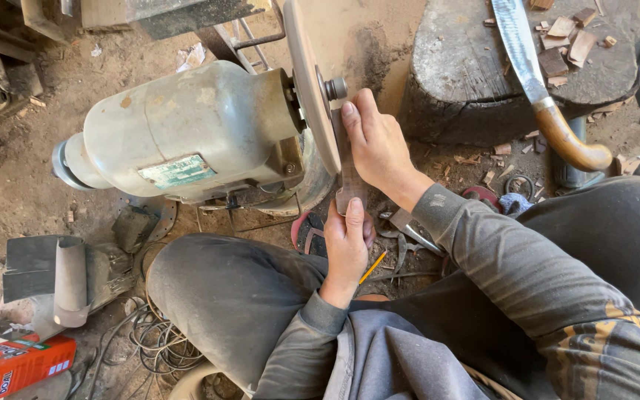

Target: The person holds a small rectangular wooden block against a rotating grinding wheel, repeatedly pressing and rotating the block to smooth its edges and surfaces. The person adjusts the block's orientation frequently to work different sides.

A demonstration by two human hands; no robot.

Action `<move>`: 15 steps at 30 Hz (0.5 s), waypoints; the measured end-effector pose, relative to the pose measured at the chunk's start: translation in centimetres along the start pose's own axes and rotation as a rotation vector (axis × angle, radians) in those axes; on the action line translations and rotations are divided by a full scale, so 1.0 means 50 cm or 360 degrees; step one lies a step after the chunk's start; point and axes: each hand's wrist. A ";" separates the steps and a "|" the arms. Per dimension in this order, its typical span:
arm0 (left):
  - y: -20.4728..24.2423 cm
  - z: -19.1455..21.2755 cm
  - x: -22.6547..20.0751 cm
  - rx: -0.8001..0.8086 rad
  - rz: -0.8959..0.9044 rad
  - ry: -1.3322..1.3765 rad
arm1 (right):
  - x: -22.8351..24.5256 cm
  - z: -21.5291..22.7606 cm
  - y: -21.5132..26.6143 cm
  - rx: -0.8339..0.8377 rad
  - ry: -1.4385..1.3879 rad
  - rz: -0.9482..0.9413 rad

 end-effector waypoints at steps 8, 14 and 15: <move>0.034 0.006 0.037 0.0011 -0.0028 0.0087 | -0.001 0.007 0.028 0.0077 0.0081 -0.0008; 0.083 -0.004 0.019 -0.0025 -0.0115 -0.0536 | -0.017 0.055 0.108 0.0131 -0.0284 0.0228; 0.074 -0.003 0.007 -0.0044 -0.0213 -0.0817 | -0.023 0.065 0.110 0.0113 -0.0420 0.0267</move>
Point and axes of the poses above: each hand's wrist, its own y-axis away from the middle knuckle, its own z-axis out of the back of the hand, x = y × z, and after that the axes turned 10 degrees about y, right-handed
